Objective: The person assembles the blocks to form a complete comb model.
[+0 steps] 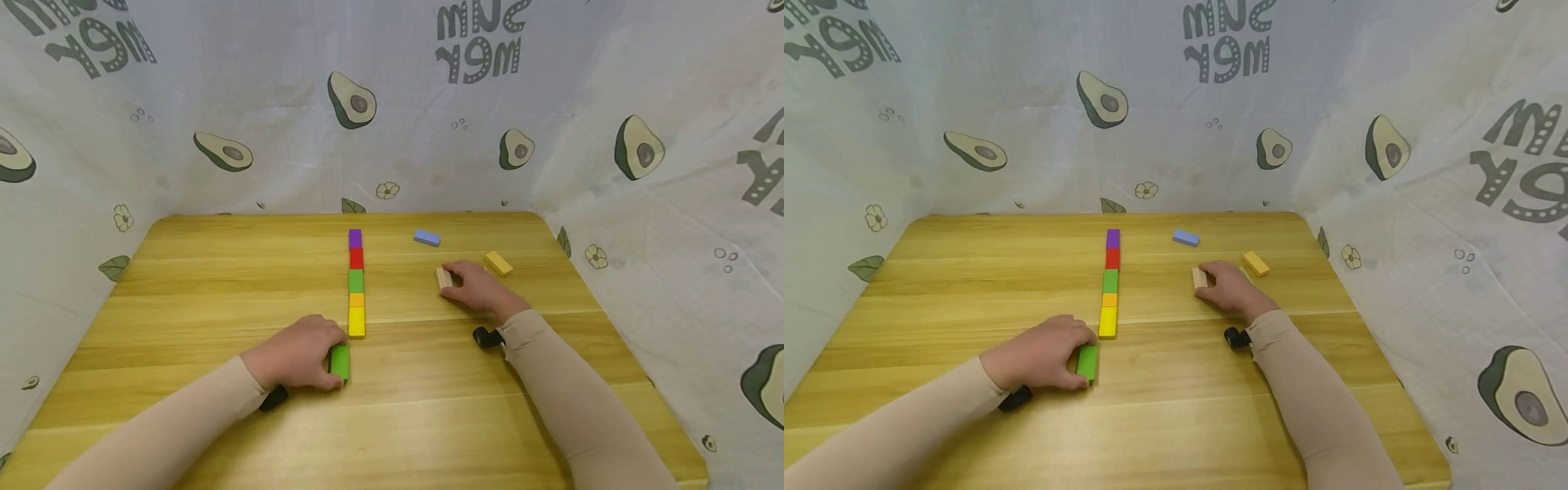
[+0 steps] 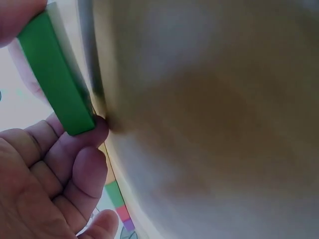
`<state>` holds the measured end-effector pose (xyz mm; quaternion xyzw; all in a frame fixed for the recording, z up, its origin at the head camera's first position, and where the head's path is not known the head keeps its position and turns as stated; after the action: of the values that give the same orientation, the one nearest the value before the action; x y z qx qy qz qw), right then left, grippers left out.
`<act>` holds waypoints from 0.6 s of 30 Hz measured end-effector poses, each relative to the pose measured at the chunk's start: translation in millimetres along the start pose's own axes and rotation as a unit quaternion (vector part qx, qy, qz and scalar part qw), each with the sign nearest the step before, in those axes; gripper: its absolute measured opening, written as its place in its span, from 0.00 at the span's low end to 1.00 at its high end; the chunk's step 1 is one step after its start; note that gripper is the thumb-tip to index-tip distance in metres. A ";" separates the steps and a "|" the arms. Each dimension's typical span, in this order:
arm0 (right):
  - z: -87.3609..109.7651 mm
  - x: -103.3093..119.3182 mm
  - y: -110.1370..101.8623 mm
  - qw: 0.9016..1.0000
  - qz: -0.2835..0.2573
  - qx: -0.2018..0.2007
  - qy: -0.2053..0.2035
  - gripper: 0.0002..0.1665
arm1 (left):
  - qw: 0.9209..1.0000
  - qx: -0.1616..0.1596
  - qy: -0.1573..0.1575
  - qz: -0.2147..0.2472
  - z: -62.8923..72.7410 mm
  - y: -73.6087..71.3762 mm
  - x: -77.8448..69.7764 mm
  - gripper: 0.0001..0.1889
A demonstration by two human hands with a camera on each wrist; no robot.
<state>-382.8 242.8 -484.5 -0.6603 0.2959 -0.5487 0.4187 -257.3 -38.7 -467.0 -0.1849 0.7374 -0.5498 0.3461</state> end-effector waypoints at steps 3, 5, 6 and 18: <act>-0.2 1.1 -0.7 1.000 0.002 -0.001 -0.005 0.41 | 1.000 0.002 0.006 -0.010 -0.8 2.4 -5.3 0.30; -0.2 1.1 -0.7 1.000 0.002 0.000 -0.005 0.41 | 1.000 0.001 0.008 -0.016 -1.1 3.3 -8.4 0.31; -0.2 0.8 -0.7 1.000 0.002 0.000 -0.004 0.41 | 1.000 0.001 0.008 -0.018 -1.2 3.4 -9.6 0.31; -1.8 -1.7 1.6 1.000 0.003 0.003 -0.002 0.42 | 1.000 -0.007 -0.026 0.005 2.2 5.3 -5.9 0.37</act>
<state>-384.8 243.1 -486.6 -0.6595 0.2955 -0.5465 0.4231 -251.1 -34.6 -470.5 -0.1977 0.7326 -0.5380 0.3671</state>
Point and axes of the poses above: each hand's wrist, its own z-axis away from the middle knuckle, its own y-axis out of the palm, x = y × z, the point moved 10 cm from there along -z, towards the middle knuckle, and after that the axes turned 14 degrees about -x, right-handed, at the moved point
